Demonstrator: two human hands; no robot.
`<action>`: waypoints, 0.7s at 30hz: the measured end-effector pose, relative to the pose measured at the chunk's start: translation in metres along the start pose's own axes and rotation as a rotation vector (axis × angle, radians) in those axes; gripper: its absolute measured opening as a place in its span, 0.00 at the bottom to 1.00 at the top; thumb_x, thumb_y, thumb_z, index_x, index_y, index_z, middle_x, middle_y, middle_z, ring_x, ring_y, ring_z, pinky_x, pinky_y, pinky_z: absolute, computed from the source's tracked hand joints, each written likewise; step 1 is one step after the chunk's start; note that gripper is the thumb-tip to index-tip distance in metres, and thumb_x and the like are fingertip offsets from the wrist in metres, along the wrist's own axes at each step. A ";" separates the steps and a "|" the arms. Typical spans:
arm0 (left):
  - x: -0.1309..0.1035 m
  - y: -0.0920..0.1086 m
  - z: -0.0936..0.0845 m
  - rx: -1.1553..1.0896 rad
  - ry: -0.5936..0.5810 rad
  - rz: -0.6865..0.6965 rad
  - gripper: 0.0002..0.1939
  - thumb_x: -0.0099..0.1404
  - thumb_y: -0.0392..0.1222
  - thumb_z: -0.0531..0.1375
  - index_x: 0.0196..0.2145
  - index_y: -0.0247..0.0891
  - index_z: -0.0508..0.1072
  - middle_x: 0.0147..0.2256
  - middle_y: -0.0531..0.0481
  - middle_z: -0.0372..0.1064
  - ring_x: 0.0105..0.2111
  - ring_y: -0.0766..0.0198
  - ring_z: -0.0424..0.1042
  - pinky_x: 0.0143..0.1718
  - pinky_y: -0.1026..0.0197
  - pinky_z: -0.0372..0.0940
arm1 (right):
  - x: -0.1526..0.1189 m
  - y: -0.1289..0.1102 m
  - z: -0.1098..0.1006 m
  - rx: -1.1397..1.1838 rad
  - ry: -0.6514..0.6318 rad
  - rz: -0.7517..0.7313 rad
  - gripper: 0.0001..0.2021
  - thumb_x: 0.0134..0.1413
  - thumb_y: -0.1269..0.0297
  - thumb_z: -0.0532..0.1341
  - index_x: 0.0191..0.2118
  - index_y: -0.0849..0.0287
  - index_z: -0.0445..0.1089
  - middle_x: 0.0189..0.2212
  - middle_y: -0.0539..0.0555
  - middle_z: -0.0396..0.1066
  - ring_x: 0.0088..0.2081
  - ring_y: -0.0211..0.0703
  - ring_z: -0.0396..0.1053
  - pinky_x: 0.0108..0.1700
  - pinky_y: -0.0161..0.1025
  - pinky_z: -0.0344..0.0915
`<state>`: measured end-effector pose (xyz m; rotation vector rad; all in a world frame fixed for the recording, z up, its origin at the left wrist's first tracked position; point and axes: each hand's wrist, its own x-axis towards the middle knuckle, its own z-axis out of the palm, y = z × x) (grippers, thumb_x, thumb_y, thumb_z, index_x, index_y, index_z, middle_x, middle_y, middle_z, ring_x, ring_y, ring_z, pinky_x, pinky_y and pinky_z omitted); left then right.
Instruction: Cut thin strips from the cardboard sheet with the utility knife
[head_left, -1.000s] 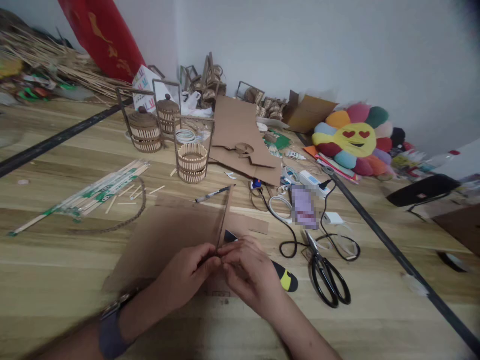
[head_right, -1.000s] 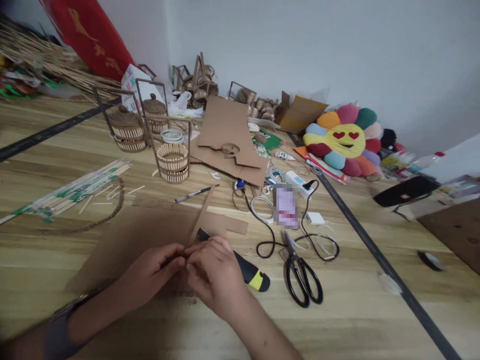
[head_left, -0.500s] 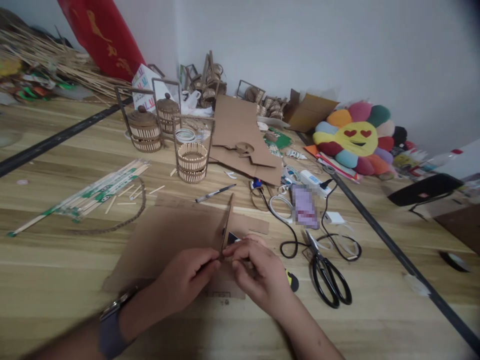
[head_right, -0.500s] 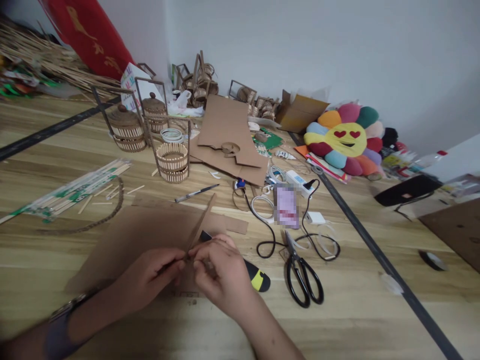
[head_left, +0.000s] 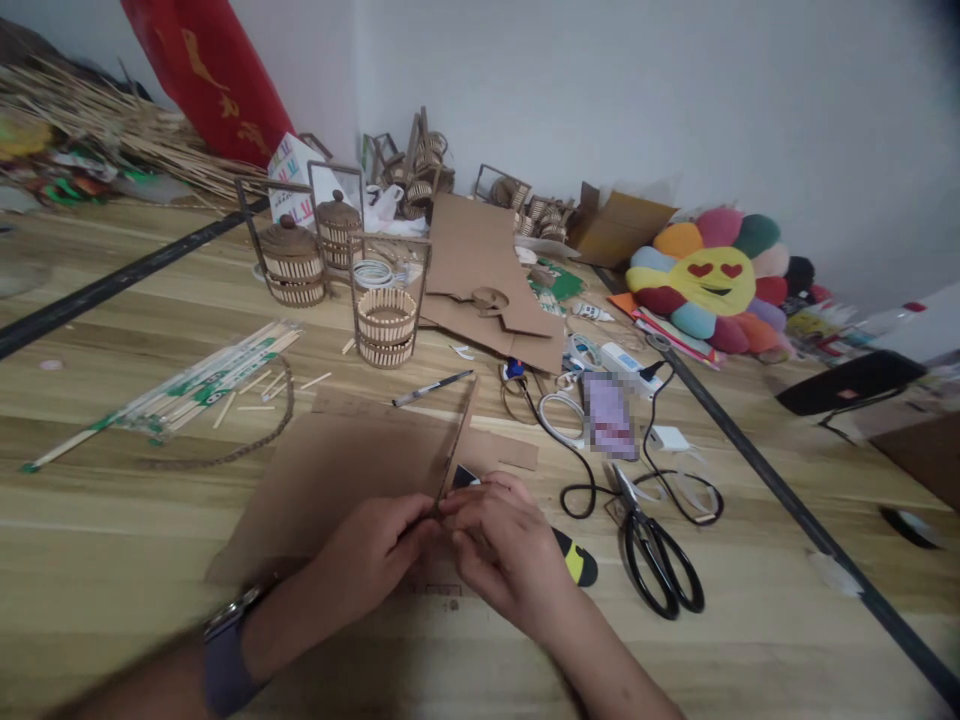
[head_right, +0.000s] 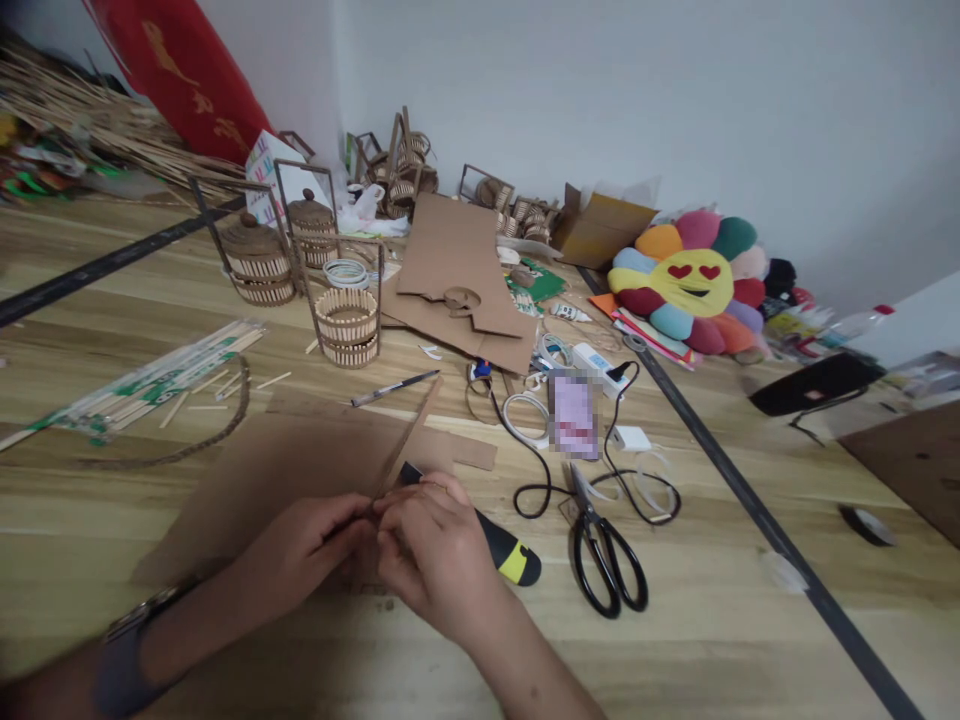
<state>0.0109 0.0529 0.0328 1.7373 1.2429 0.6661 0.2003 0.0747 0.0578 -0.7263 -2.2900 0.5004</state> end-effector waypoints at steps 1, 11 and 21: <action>-0.001 0.001 0.000 0.002 -0.002 0.007 0.16 0.68 0.47 0.48 0.27 0.39 0.66 0.24 0.53 0.66 0.25 0.63 0.66 0.27 0.64 0.54 | 0.000 0.000 -0.001 0.017 0.001 0.009 0.07 0.55 0.75 0.57 0.35 0.54 0.63 0.36 0.51 0.77 0.40 0.41 0.74 0.51 0.46 0.61; -0.004 0.004 -0.004 -0.093 -0.065 0.008 0.20 0.70 0.49 0.48 0.25 0.38 0.68 0.21 0.53 0.68 0.23 0.65 0.69 0.26 0.67 0.56 | 0.002 0.003 -0.005 0.216 0.045 0.137 0.08 0.54 0.76 0.57 0.32 0.54 0.63 0.34 0.49 0.76 0.36 0.39 0.72 0.43 0.40 0.64; -0.004 0.010 -0.002 -0.162 -0.058 -0.067 0.16 0.67 0.48 0.49 0.26 0.38 0.67 0.21 0.53 0.68 0.23 0.65 0.68 0.26 0.66 0.58 | 0.002 0.005 -0.005 0.180 0.026 0.093 0.07 0.53 0.76 0.57 0.33 0.54 0.64 0.35 0.51 0.76 0.39 0.41 0.72 0.42 0.40 0.66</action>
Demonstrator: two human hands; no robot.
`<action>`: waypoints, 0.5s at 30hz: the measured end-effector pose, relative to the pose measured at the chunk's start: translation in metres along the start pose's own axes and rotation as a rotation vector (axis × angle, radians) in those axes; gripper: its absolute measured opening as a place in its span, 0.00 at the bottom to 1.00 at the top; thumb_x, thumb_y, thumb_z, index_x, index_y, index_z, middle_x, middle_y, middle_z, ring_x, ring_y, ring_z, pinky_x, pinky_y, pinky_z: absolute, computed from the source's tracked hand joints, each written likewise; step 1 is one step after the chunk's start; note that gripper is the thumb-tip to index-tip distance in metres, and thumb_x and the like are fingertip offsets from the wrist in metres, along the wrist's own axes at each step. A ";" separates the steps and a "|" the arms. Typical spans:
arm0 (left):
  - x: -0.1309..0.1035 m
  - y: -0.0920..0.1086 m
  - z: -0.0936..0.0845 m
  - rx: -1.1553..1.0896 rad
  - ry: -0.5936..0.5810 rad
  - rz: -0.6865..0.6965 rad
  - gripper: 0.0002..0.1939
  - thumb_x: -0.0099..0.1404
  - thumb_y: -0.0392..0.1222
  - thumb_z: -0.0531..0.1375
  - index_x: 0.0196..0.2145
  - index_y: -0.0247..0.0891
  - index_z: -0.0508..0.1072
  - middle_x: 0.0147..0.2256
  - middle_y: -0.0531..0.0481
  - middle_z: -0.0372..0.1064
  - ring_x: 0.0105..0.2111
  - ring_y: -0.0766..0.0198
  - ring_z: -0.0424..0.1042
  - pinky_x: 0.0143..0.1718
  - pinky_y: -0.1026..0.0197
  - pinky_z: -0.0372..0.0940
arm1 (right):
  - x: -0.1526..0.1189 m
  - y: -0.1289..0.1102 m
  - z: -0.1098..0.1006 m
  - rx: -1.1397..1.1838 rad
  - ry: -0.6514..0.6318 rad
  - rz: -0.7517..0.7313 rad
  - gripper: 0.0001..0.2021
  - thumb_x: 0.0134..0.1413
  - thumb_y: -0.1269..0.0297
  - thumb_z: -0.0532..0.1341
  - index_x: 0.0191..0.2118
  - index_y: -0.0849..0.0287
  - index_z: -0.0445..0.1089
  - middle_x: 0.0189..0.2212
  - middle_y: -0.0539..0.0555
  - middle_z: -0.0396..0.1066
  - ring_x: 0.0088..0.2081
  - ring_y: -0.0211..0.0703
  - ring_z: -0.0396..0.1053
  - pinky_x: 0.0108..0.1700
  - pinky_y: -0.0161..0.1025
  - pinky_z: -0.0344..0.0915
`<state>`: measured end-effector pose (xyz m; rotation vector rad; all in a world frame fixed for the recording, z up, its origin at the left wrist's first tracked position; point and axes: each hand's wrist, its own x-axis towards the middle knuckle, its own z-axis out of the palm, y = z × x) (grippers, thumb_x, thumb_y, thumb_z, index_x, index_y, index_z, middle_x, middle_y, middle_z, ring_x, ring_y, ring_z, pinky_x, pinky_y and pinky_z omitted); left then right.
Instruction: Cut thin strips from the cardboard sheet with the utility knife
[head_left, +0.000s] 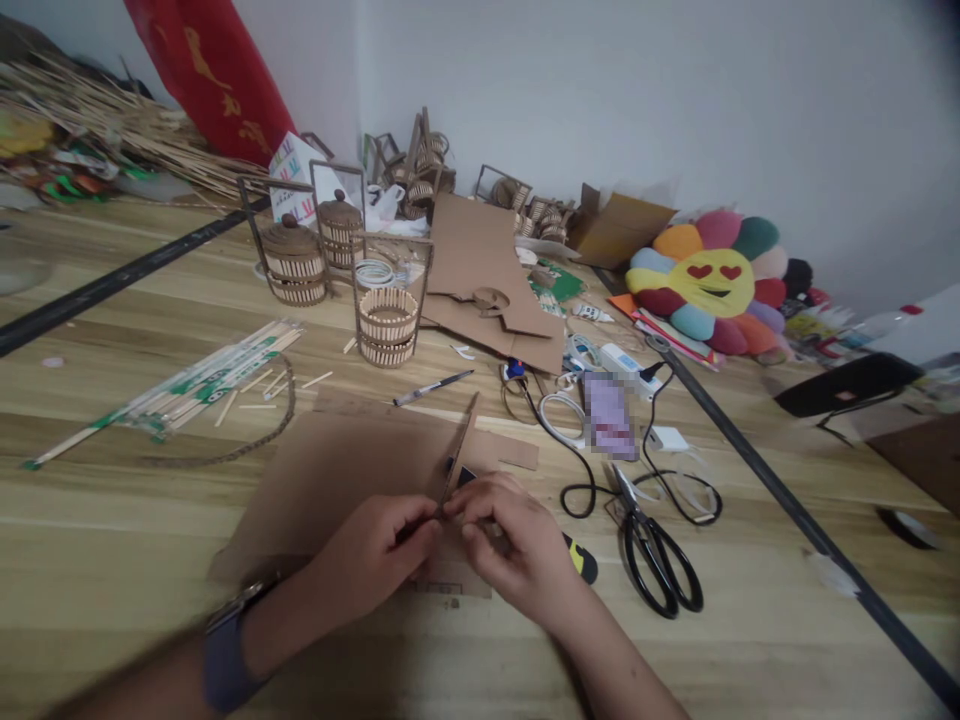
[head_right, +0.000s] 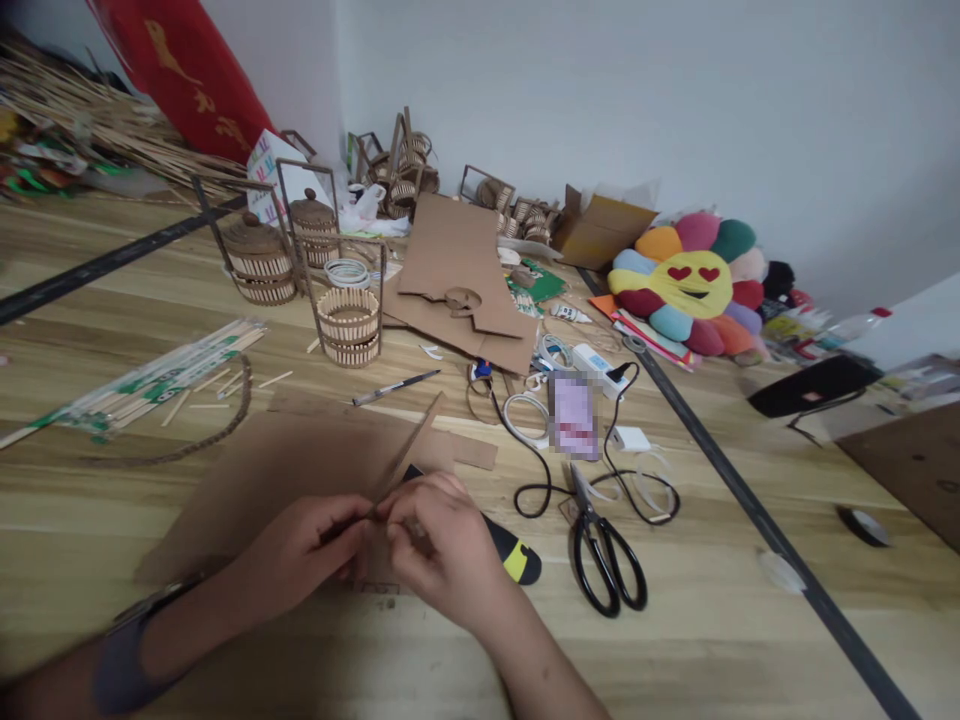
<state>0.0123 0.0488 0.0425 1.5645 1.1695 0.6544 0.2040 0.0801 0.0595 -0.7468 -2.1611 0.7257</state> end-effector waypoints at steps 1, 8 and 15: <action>0.000 0.000 0.000 -0.004 0.011 -0.010 0.15 0.66 0.47 0.49 0.26 0.39 0.66 0.21 0.54 0.67 0.22 0.65 0.67 0.25 0.66 0.57 | 0.000 0.000 0.001 -0.028 -0.005 -0.029 0.08 0.53 0.76 0.58 0.33 0.54 0.65 0.36 0.51 0.76 0.40 0.42 0.72 0.43 0.41 0.66; 0.003 -0.001 0.002 0.039 0.120 -0.064 0.12 0.59 0.46 0.50 0.20 0.40 0.61 0.19 0.56 0.59 0.22 0.65 0.62 0.24 0.65 0.53 | -0.001 -0.007 0.011 -0.241 -0.014 -0.197 0.07 0.55 0.76 0.58 0.37 0.55 0.64 0.35 0.54 0.77 0.41 0.45 0.73 0.43 0.43 0.69; 0.001 -0.001 0.002 0.084 0.164 -0.040 0.13 0.59 0.46 0.48 0.20 0.40 0.60 0.19 0.56 0.57 0.22 0.65 0.61 0.24 0.64 0.52 | -0.001 -0.011 0.012 -0.194 0.038 -0.175 0.08 0.55 0.76 0.57 0.35 0.54 0.64 0.36 0.54 0.77 0.41 0.44 0.74 0.43 0.42 0.69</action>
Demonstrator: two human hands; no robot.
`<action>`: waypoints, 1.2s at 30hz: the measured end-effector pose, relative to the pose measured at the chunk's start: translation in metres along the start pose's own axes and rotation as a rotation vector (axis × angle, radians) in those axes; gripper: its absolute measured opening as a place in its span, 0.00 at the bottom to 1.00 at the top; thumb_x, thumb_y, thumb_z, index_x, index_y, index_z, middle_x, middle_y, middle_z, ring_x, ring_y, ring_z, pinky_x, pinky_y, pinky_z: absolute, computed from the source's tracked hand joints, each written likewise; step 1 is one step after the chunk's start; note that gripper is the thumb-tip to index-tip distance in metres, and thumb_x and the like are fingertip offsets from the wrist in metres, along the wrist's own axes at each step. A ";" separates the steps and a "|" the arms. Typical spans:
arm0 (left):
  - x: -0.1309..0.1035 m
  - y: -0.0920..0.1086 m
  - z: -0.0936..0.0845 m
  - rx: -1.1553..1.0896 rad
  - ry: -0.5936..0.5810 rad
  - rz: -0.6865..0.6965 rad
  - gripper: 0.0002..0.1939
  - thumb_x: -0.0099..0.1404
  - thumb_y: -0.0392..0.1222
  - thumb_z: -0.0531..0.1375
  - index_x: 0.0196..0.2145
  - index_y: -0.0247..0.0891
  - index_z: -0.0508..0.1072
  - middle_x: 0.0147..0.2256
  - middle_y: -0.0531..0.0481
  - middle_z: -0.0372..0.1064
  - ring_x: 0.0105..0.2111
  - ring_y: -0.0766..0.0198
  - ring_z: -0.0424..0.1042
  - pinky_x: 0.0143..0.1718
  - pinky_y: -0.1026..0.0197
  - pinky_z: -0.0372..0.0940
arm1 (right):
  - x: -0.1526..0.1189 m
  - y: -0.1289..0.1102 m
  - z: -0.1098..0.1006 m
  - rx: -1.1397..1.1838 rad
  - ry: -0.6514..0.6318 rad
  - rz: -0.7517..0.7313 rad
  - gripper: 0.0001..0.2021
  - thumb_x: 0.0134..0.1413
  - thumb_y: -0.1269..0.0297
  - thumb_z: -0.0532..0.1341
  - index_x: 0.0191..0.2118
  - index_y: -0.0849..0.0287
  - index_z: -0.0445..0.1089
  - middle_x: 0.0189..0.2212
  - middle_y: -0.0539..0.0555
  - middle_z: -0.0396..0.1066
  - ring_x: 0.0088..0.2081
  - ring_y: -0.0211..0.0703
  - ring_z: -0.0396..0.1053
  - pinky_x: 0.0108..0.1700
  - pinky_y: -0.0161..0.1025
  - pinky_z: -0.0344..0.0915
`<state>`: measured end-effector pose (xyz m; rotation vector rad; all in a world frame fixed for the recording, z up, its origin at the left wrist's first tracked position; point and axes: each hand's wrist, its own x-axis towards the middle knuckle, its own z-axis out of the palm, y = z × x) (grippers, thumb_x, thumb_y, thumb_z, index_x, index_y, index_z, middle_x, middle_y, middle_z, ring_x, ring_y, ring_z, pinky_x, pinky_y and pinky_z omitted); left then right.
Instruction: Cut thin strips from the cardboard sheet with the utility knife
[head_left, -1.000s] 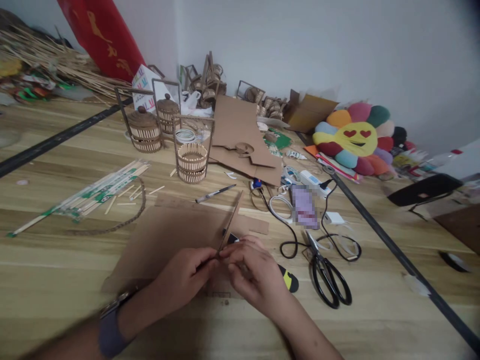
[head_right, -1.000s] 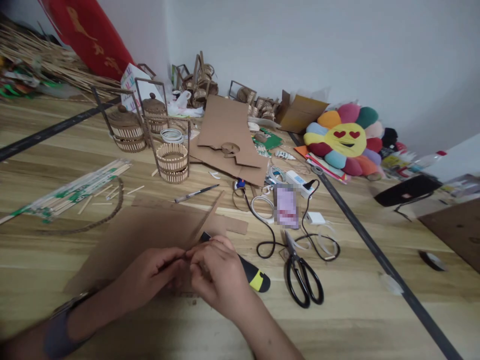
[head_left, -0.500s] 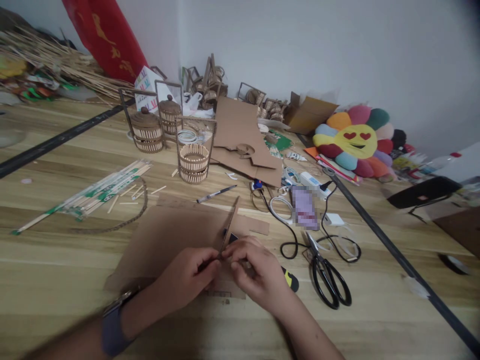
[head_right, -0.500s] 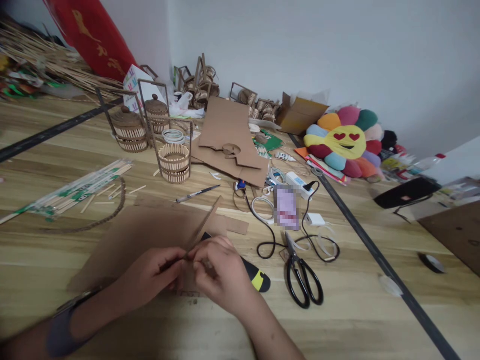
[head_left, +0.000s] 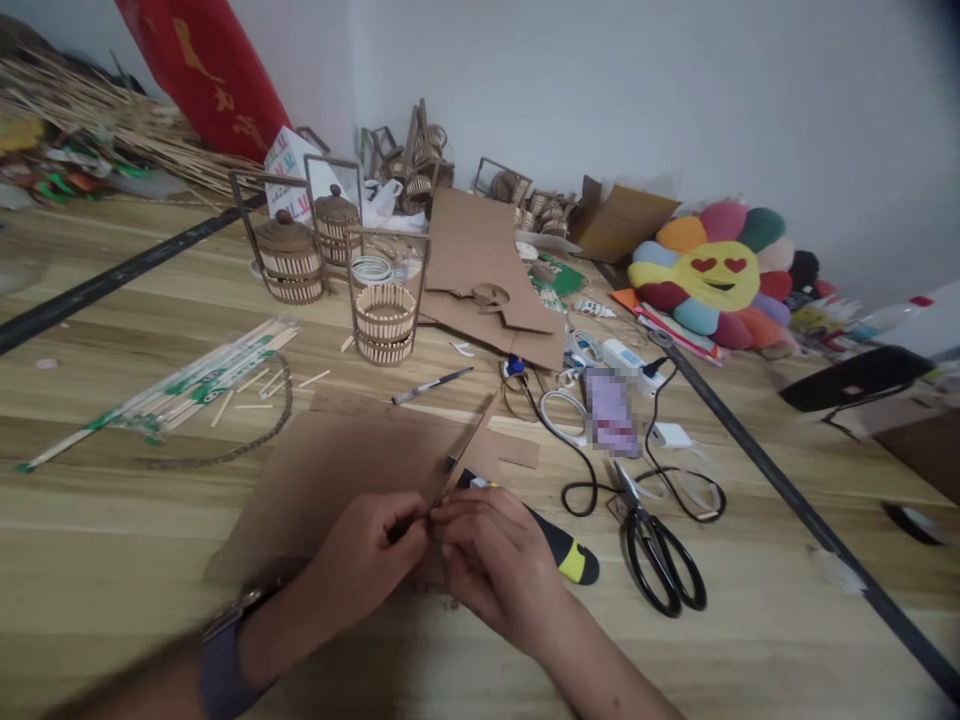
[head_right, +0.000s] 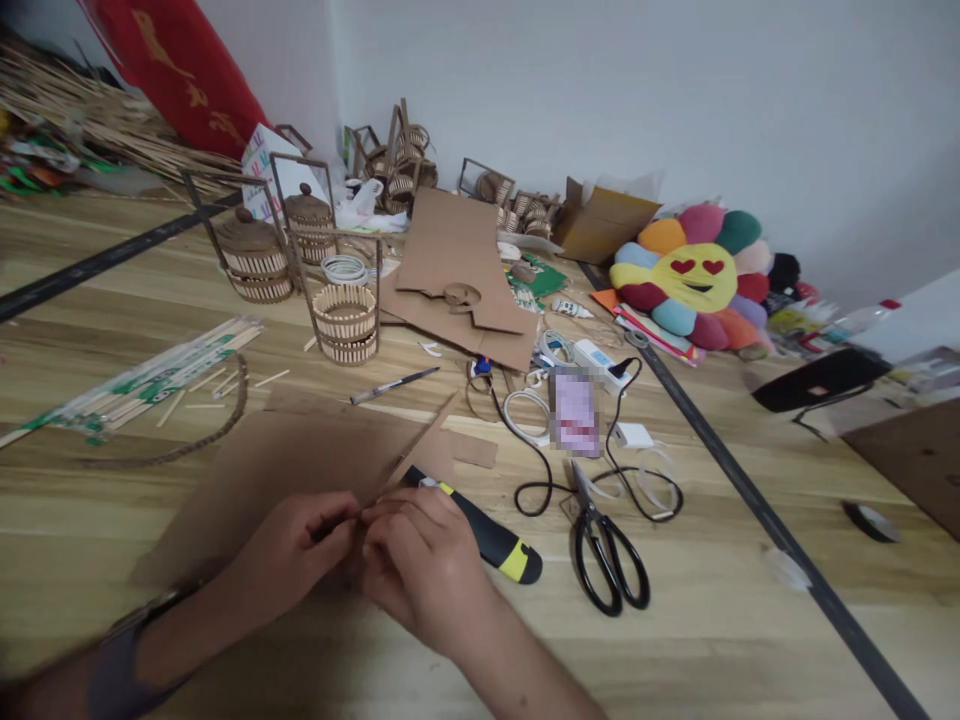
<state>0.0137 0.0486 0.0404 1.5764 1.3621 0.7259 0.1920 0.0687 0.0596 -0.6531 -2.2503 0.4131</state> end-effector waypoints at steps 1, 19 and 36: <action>-0.001 0.001 -0.001 0.000 -0.008 0.007 0.13 0.58 0.45 0.48 0.20 0.40 0.61 0.19 0.56 0.58 0.22 0.65 0.61 0.24 0.64 0.53 | 0.000 0.001 -0.001 0.046 0.008 0.039 0.08 0.55 0.75 0.57 0.35 0.54 0.64 0.36 0.53 0.77 0.41 0.44 0.74 0.43 0.42 0.69; -0.005 0.008 -0.006 -0.136 -0.125 0.061 0.15 0.61 0.46 0.50 0.21 0.38 0.66 0.20 0.53 0.68 0.22 0.66 0.66 0.24 0.66 0.55 | -0.002 0.010 -0.008 0.518 0.043 0.410 0.06 0.60 0.68 0.55 0.32 0.54 0.63 0.34 0.54 0.78 0.38 0.43 0.75 0.40 0.39 0.70; -0.002 0.002 0.000 -0.352 -0.154 0.003 0.22 0.67 0.58 0.51 0.27 0.38 0.66 0.22 0.55 0.64 0.22 0.66 0.64 0.24 0.66 0.58 | 0.003 0.008 -0.004 0.284 0.082 0.191 0.13 0.54 0.50 0.66 0.38 0.53 0.71 0.36 0.55 0.76 0.40 0.48 0.72 0.43 0.46 0.68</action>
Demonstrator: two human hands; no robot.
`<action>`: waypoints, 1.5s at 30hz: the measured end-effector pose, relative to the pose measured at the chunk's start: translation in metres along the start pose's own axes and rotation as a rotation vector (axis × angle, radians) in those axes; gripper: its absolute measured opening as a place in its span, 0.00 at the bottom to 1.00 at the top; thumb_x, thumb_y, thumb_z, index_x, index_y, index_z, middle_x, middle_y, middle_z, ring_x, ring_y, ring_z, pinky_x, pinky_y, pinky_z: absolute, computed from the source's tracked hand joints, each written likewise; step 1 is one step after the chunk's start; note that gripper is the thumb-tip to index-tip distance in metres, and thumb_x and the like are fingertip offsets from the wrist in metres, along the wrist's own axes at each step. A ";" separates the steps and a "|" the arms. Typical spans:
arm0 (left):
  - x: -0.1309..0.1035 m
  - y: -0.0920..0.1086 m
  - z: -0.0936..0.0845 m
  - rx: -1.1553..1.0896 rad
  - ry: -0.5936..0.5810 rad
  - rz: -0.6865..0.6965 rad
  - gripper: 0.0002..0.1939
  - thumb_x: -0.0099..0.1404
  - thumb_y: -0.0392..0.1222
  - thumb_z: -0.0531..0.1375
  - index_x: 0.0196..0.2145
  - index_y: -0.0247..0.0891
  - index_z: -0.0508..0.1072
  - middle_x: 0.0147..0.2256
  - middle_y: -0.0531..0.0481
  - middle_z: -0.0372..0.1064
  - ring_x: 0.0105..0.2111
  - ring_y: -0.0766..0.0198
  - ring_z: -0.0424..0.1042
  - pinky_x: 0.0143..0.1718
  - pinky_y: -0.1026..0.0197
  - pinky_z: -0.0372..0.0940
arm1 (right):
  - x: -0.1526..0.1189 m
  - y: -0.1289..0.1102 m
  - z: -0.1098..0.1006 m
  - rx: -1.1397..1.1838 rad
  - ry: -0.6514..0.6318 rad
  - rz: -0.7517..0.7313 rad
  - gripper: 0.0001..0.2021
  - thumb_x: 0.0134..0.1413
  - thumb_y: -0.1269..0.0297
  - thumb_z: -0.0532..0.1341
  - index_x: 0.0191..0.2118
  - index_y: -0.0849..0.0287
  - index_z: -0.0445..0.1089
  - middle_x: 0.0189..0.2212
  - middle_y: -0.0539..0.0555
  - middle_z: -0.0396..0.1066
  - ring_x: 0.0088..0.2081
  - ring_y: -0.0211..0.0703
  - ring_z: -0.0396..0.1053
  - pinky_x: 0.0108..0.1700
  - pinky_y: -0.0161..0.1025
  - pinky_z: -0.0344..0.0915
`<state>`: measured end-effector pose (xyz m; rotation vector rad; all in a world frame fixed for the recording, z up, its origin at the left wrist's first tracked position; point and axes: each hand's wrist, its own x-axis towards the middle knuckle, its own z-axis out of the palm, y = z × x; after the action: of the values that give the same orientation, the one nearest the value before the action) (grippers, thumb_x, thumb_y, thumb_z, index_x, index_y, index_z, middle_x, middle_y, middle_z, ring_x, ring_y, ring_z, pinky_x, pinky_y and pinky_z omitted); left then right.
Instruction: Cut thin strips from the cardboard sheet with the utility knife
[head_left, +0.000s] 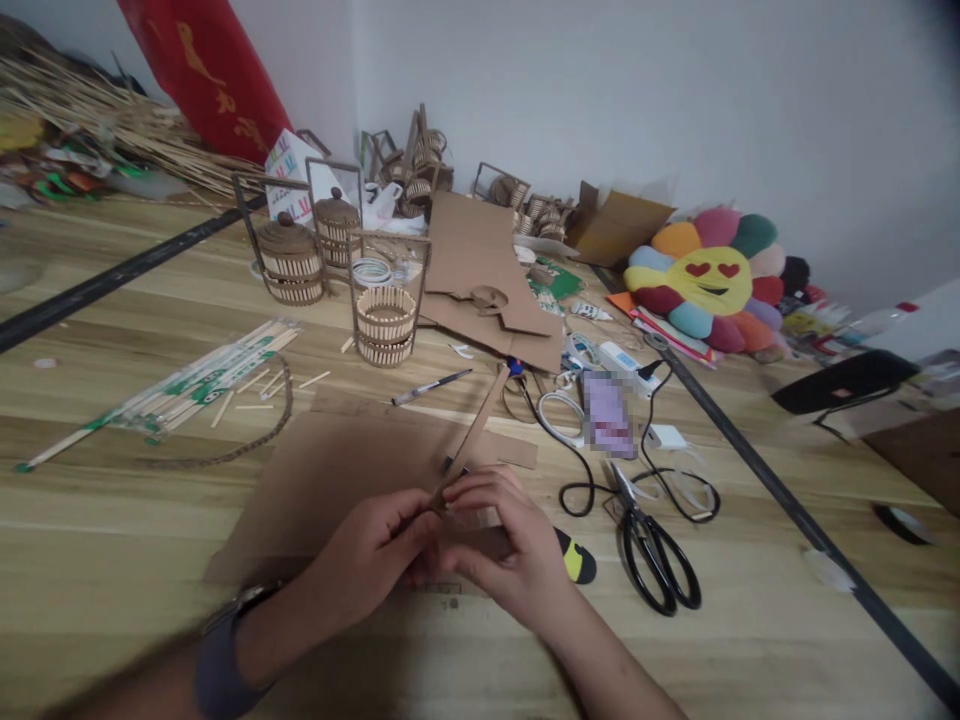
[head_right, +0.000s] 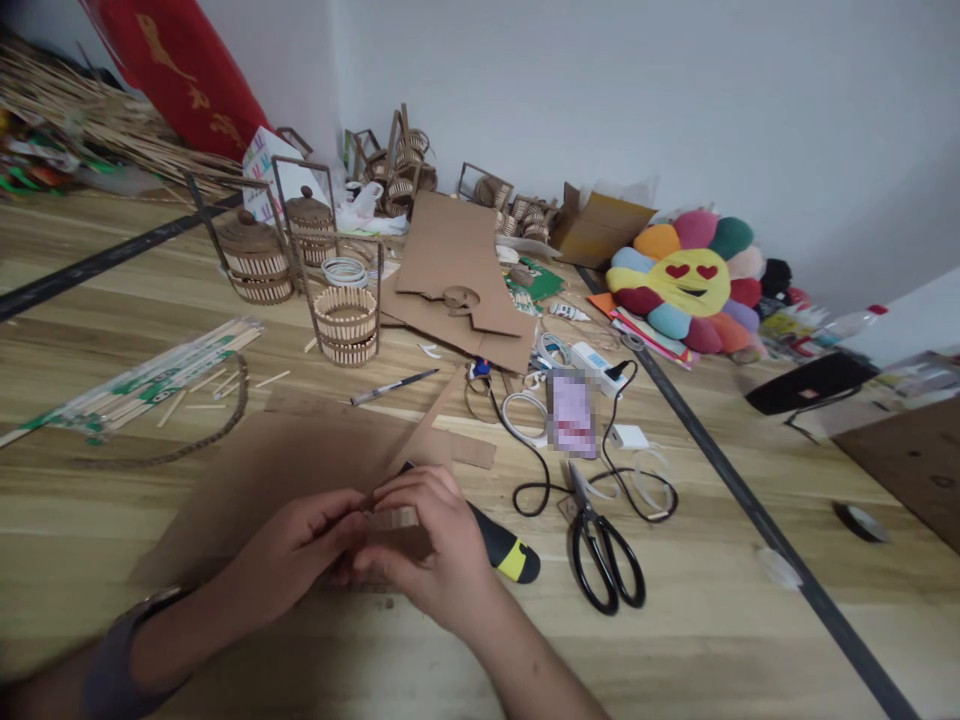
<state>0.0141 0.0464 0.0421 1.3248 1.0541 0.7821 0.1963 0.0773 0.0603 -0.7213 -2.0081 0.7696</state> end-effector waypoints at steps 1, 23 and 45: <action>0.000 0.000 0.000 0.021 0.014 0.010 0.21 0.67 0.58 0.51 0.26 0.38 0.66 0.22 0.55 0.63 0.22 0.66 0.63 0.24 0.66 0.57 | 0.000 0.000 0.002 -0.060 0.010 -0.029 0.08 0.57 0.57 0.65 0.38 0.53 0.70 0.36 0.54 0.76 0.39 0.46 0.72 0.42 0.45 0.68; -0.003 -0.008 0.003 0.428 0.119 0.305 0.16 0.70 0.43 0.49 0.25 0.39 0.64 0.24 0.54 0.64 0.25 0.65 0.63 0.28 0.66 0.55 | -0.007 0.003 0.009 0.390 0.102 0.383 0.06 0.62 0.63 0.58 0.35 0.55 0.71 0.32 0.52 0.76 0.33 0.41 0.74 0.36 0.37 0.70; 0.005 -0.005 0.005 -0.047 0.075 -0.069 0.18 0.64 0.53 0.50 0.25 0.38 0.66 0.19 0.57 0.56 0.20 0.67 0.57 0.22 0.66 0.54 | -0.017 0.007 0.016 -0.331 -0.029 -0.155 0.10 0.55 0.76 0.56 0.40 0.54 0.64 0.43 0.55 0.77 0.50 0.44 0.73 0.57 0.47 0.64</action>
<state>0.0201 0.0482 0.0365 1.2207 1.1278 0.8051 0.1917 0.0657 0.0397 -0.7324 -2.2153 0.3622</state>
